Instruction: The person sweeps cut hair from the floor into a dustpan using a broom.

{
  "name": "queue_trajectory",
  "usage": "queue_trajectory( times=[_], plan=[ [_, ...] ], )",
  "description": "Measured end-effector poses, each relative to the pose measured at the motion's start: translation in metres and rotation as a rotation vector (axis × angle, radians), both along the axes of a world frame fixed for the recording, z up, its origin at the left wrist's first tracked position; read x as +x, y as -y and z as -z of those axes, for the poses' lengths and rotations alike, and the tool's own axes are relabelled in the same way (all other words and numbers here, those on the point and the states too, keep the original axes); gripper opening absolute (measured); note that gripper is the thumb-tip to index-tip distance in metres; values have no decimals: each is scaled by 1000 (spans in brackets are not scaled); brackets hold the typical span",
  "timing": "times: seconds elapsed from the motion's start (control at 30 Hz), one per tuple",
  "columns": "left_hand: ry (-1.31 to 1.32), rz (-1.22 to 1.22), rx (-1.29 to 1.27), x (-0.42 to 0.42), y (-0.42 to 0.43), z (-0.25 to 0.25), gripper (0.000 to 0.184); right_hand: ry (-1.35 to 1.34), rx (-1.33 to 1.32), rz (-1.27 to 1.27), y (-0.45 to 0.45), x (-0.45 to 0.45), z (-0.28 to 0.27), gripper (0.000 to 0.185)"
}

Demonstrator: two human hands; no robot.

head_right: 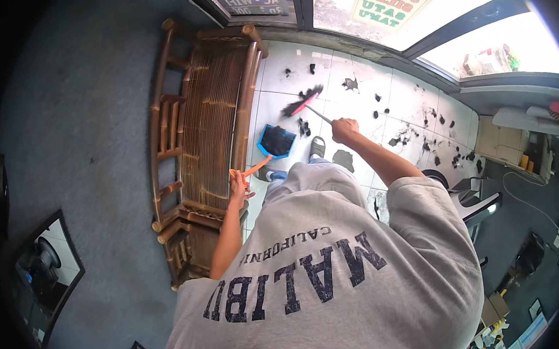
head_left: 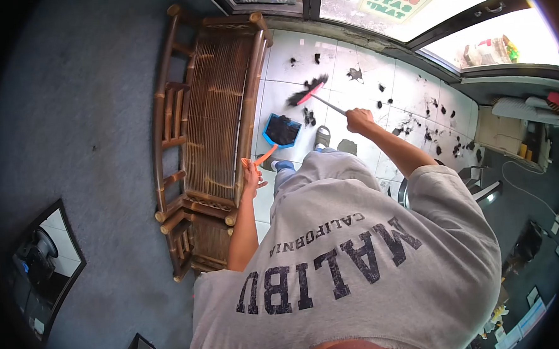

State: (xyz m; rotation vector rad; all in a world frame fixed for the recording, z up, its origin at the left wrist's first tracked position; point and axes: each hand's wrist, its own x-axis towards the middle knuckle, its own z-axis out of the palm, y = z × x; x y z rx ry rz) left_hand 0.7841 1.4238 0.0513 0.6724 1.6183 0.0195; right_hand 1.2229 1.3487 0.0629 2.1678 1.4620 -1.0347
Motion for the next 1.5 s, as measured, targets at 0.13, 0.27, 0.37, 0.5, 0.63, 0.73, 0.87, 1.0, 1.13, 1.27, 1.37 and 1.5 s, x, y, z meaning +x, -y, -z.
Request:
queue_trajectory(
  times=[0.13,0.27,0.37,0.5,0.63,0.73,0.87,1.0,1.13,1.27,1.37,1.5],
  plan=[
    [16,-18,31,8,1,-1,48,-29,81,155,49,25,-42,34],
    [-3,-15,41,15,-1,3,51,19,162,245,50,39,-21,44],
    [-3,-10,49,18,-4,2,51,45,189,276,7,45,13,45],
    [-2,-12,46,24,-10,-9,49,8,69,320,-40,37,36,31],
    [-2,-22,65,31,-10,-15,46,-25,-23,202,-23,18,13,30],
    [8,-44,64,29,-5,-13,47,-52,-4,314,8,37,4,33],
    [-3,-84,58,20,11,-7,50,-86,75,482,15,52,-15,37],
    [-14,-91,73,21,16,-20,51,-89,117,459,-42,53,0,35],
    [-20,-93,66,15,16,-20,53,-84,147,490,-100,36,36,32],
    [-30,-61,58,3,22,-20,55,-66,123,241,-94,0,43,27],
    [-37,-79,49,5,24,-25,56,-18,94,105,-62,-34,41,23],
    [-32,-95,53,1,27,-16,57,-135,59,105,-2,-46,16,26]
  ],
)
